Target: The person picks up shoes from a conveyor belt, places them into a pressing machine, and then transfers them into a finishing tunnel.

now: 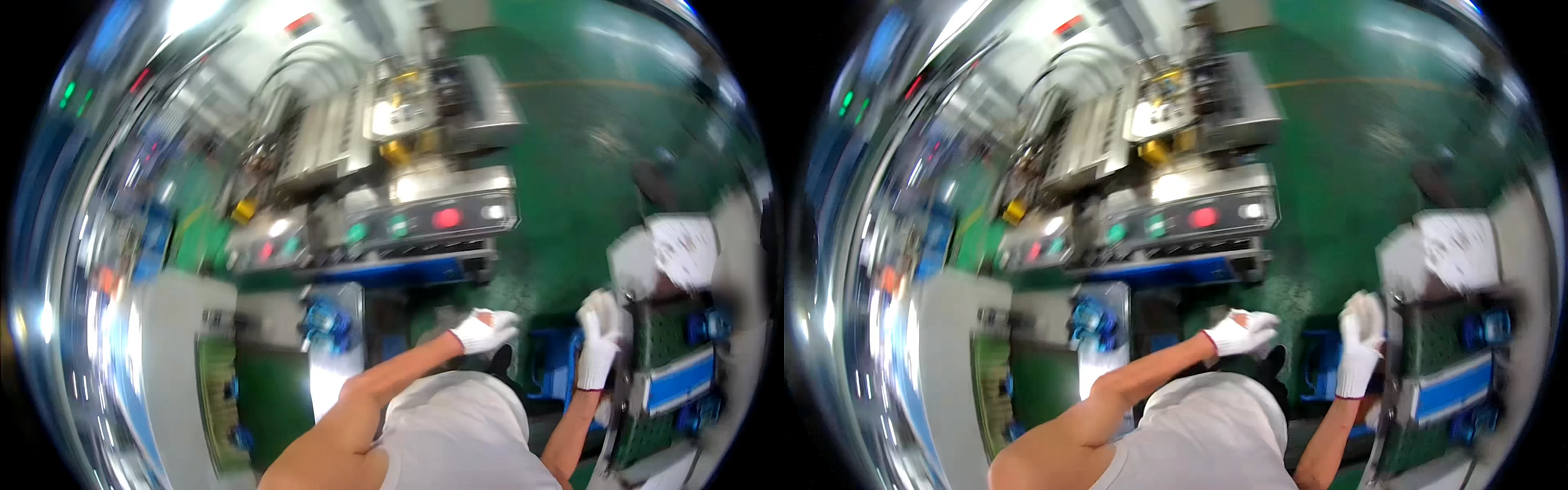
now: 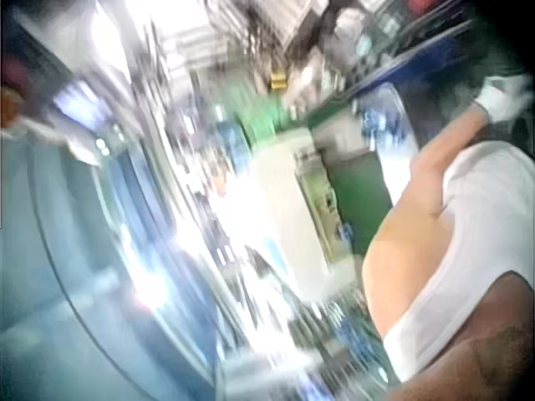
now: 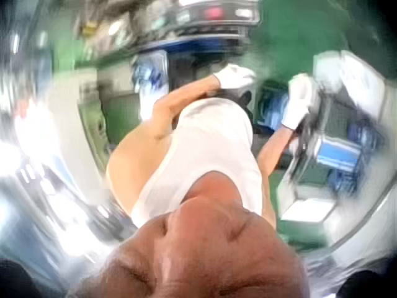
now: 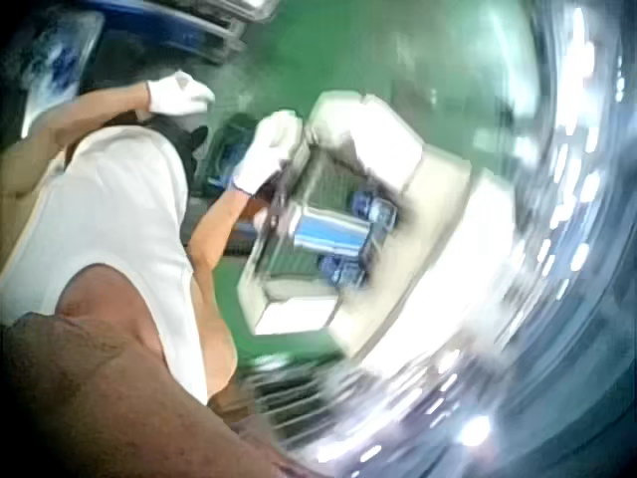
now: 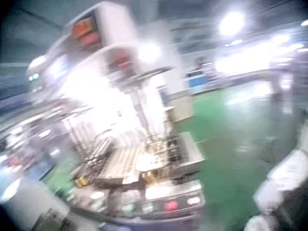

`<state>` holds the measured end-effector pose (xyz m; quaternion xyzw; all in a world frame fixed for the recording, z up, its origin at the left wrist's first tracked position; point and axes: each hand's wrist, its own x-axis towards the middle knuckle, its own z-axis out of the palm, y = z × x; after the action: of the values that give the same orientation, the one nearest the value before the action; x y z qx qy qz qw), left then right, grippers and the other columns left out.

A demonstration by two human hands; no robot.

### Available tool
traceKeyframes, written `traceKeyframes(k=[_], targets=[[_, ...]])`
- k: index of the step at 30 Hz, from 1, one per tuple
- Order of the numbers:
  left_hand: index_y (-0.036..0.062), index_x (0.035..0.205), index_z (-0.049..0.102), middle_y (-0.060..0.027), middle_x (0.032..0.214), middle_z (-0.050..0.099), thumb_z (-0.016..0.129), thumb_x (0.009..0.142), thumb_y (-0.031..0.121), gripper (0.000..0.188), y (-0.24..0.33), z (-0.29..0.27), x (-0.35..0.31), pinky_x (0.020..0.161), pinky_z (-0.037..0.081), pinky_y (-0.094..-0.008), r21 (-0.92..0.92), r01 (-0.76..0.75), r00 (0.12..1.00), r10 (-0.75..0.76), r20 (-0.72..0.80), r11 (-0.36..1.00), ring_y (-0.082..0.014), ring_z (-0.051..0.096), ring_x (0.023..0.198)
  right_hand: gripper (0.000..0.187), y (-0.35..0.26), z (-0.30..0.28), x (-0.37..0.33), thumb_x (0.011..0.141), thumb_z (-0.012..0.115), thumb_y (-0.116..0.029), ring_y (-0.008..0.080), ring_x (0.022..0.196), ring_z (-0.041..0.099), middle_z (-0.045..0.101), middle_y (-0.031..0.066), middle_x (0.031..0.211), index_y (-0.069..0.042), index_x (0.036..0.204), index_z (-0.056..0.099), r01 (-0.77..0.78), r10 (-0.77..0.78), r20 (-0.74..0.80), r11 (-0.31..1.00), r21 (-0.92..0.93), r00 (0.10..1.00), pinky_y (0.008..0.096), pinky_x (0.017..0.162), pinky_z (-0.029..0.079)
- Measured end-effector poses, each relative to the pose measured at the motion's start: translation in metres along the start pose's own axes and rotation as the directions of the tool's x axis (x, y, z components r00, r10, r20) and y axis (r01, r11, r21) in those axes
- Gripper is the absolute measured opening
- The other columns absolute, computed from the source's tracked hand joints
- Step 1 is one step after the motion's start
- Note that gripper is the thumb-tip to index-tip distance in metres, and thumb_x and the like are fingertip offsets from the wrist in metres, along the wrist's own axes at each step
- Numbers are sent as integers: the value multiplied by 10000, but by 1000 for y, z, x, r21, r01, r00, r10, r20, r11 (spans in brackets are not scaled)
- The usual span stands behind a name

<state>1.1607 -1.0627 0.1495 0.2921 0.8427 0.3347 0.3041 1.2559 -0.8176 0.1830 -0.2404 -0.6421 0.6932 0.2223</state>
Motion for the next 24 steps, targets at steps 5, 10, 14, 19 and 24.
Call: traceKeyframes(k=[5, 10, 14, 19, 24], targets=[[63, 977, 662, -186, 937, 659, 529, 977, 245, 225, -244, -66, -320, 831, 521, -475, 313, 652, 619, -247, -746, 690, -372, 644, 947, 540, 125, 153, -61, 952, 708, -119, 237, 1177, 652, 643, 160, 1340, -4, 1442, 511, -244, 377, 682, 926, -288, 626, 371, 924, 574], [110, 1141, 685, -145, 1092, 749, 604, 970, 343, 300, -302, 43, -564, 913, 539, -456, -831, 460, -608, -570, -552, 313, -362, 700, 1041, 533, 121, 249, -103, 948, 699, -80, 265, 1231, 630, 617, 203, 1385, 13, 1433, 497, 42, 536, 764, 808, -587, 358, 371, 1020, 526], [144, 1464, 502, -168, 1509, 514, 688, 898, 353, 632, -320, 138, -616, 1090, 427, -556, -946, 319, -694, -692, -197, -50, -367, 527, 1351, 550, 154, 316, -126, 930, 716, -118, 223, 1179, 649, 652, 160, 1341, -13, 1434, 520, 256, 587, 768, 725, -640, 256, 341, 931, 548], [167, 1568, 364, -201, 1588, 386, 732, 874, 322, 801, -371, 204, -695, 1115, 415, -581, -969, 222, -740, -666, -94, -110, -412, 417, 1436, 578, 168, 350, -158, 768, 782, -313, 246, 1109, 698, 727, 157, 1182, 42, 1211, 669, 710, 622, 687, 283, -644, 376, 350, 969, 542], [151, 1548, 402, -240, 1575, 387, 642, 929, 260, 673, -433, 172, -863, 1107, 417, -564, -928, 372, -844, -427, -324, -31, -459, 426, 1398, 521, 181, 342, -120, 803, 782, -147, 216, 734, 688, 687, 110, 970, 17, 1263, 599, 784, 787, 468, -32, -620, 403, 389, 597, 616]])
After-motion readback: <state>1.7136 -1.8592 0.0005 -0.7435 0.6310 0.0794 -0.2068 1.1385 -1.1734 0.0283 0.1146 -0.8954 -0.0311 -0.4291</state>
